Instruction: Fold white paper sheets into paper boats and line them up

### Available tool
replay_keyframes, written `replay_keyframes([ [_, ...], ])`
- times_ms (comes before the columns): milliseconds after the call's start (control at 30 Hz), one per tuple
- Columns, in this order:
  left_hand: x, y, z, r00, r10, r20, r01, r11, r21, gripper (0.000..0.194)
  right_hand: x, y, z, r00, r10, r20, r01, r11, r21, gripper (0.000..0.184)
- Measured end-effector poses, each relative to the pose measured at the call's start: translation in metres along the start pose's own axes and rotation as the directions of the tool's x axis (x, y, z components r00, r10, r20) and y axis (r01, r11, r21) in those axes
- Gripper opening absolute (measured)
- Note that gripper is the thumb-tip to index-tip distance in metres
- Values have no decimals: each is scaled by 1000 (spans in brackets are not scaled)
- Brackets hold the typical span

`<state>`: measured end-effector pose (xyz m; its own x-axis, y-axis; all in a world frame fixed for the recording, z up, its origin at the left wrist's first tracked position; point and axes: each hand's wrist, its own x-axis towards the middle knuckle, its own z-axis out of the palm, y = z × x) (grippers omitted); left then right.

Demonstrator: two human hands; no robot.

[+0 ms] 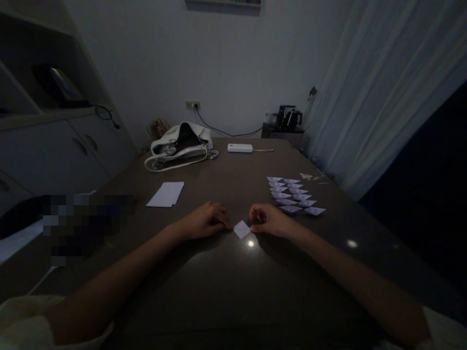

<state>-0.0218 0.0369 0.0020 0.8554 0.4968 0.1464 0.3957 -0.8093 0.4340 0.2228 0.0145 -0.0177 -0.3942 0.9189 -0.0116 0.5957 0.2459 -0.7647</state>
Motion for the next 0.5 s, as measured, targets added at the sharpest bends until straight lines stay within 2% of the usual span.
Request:
replay_keyframes([
  [167,0,-6,7,999,-37,-3,36,991,-128,26,-1,-1,-11,992,-5,127,-4,997,76,20],
  [233,-1,-8,10,999,-47,-12,45,988,-147,23,-1,0,-14,988,-21,152,4,994,111,14],
  [333,-2,-7,9,998,-51,-33,46,991,-122,18,-5,-2,-13,994,-60,89,51,994,99,14],
  [433,-1,-2,8,999,-41,-12,40,993,-113,17,-10,-7,-5,992,-122,-31,118,987,-105,18],
  [500,0,1,8,999,-37,-13,35,993,-114,18,-13,-11,2,986,-151,-68,137,974,-183,20],
])
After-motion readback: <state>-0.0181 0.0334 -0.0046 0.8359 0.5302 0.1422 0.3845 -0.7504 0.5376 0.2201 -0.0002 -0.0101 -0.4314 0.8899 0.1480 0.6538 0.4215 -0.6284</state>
